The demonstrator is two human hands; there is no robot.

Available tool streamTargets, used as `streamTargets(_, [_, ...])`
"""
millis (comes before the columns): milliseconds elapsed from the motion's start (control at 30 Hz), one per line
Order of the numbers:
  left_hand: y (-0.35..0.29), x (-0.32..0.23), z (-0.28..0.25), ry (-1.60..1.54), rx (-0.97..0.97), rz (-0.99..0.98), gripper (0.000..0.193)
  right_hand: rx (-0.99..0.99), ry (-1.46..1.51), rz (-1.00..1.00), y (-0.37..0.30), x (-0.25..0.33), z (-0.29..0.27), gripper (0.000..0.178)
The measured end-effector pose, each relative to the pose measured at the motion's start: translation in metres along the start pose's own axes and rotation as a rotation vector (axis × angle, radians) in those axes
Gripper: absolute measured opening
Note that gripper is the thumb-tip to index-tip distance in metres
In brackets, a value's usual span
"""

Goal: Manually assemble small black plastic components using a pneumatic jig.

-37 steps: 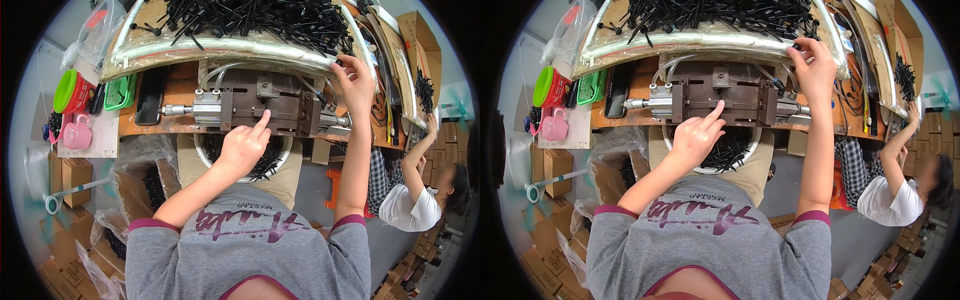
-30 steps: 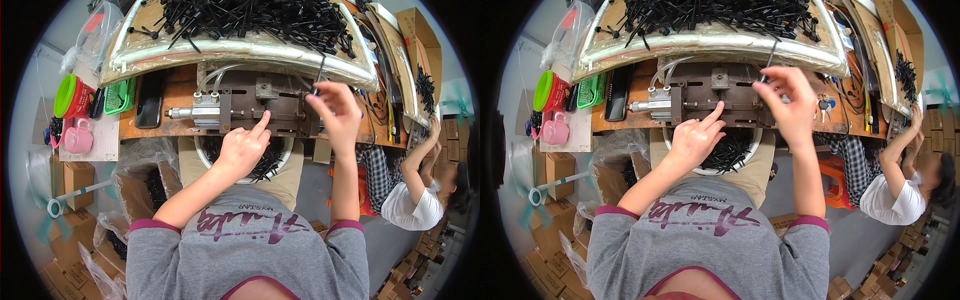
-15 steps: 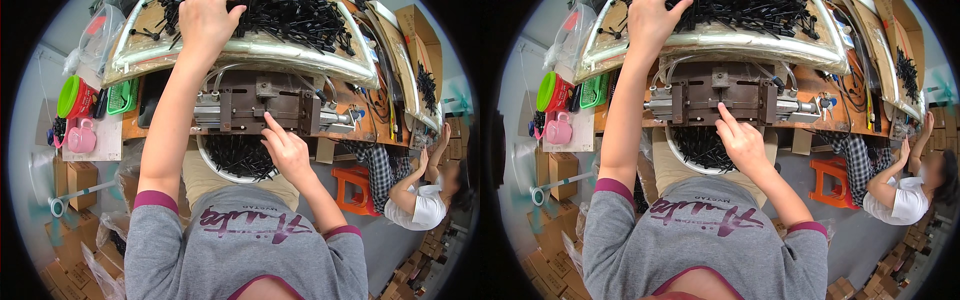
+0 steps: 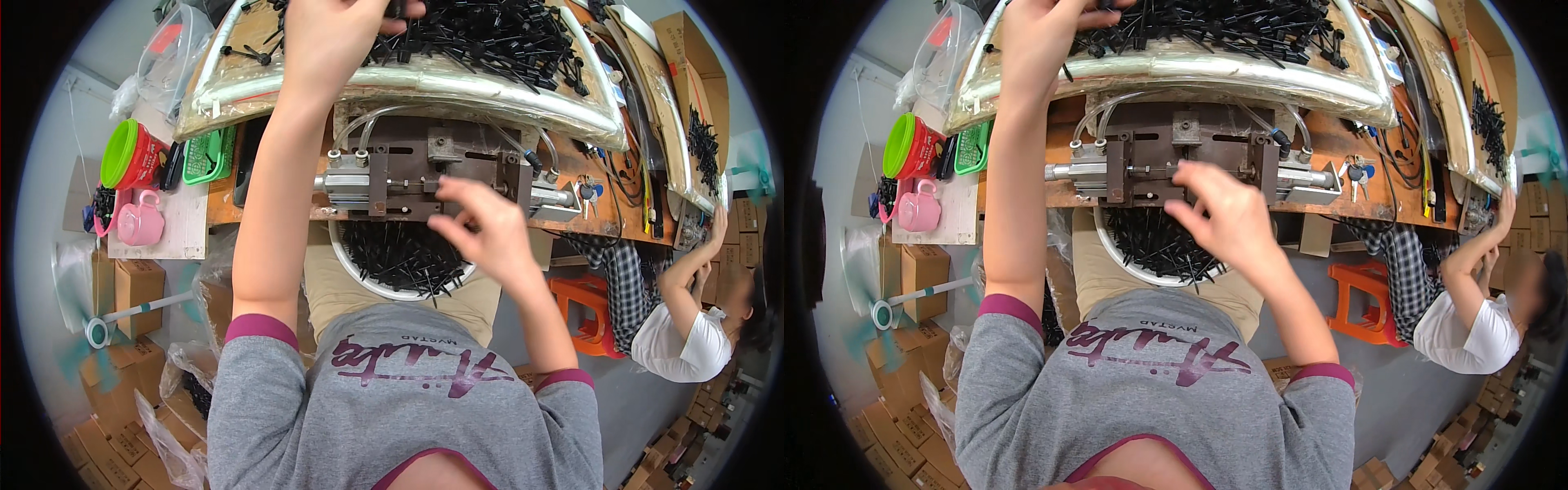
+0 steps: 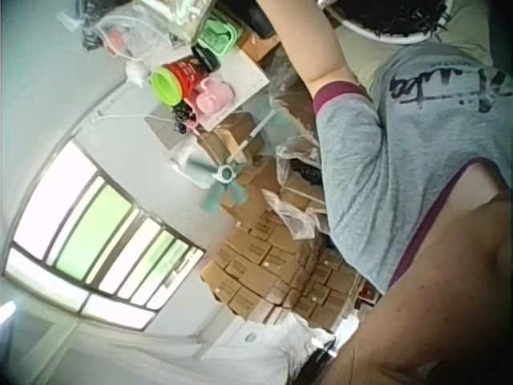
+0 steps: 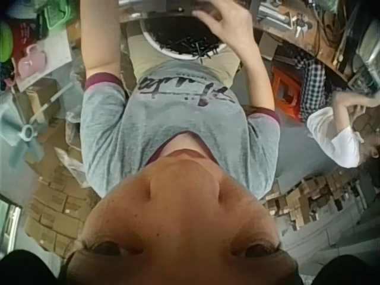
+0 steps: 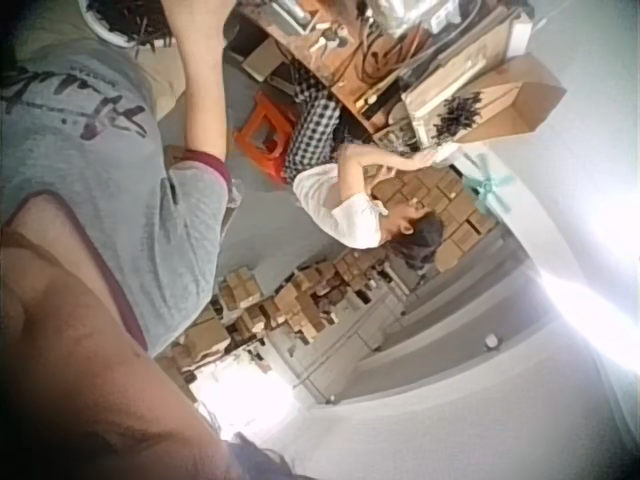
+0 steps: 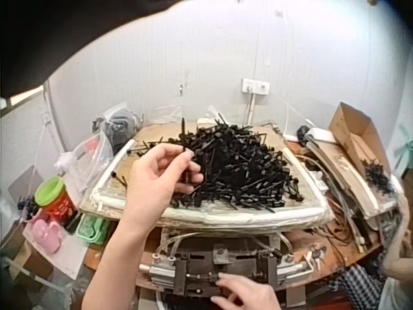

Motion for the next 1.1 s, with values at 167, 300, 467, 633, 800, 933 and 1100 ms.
streamTargets(167, [-0.075, -0.014, -0.012, -0.073, -0.014, 0.053, 0.012, -0.382, 0.029, -0.093, 0.096, 0.014, -0.058, 0.025])
streamTargets(300, [-0.119, 0.002, -0.013, 0.263, 0.060, 0.211, 0.019, -0.358, -0.137, 0.076, 0.184, 0.016, -0.054, 0.042])
streamTargets(467, [-0.171, 0.017, 0.012, 0.323, 0.297, 0.237, 0.028, -0.449, -0.126, -0.049, 0.222, -0.010, -0.049, 0.028])
streamTargets(633, [-0.209, 0.066, 0.026, 0.564, 0.407, 0.304, 0.026, -0.264, 0.580, 0.183, 0.194, -0.032, -0.068, 0.019])
streamTargets(800, [-0.223, 0.084, 0.048, 0.764, 0.425, 0.497, 0.025, -0.271, 0.686, 0.074, 0.138, -0.025, -0.086, 0.025])
streamTargets(933, [-0.223, 0.082, 0.063, 0.988, 0.462, 0.613, 0.025, -0.282, 0.842, 0.051, 0.092, -0.018, -0.099, 0.038])
streamTargets(1100, [-0.214, 0.079, 0.070, 1.101, 0.496, 0.606, 0.025, -0.337, 0.922, 0.115, 0.050, -0.015, -0.087, 0.022])
Point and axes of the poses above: each hand's wrist, its own y-axis towards the middle knuckle, its own z-axis out of the palm, x = y × z, the point moved 8 cm from there along y, towards the middle knuckle, and after that the axes turned 4 degrees about y, right-handed, at the moved point
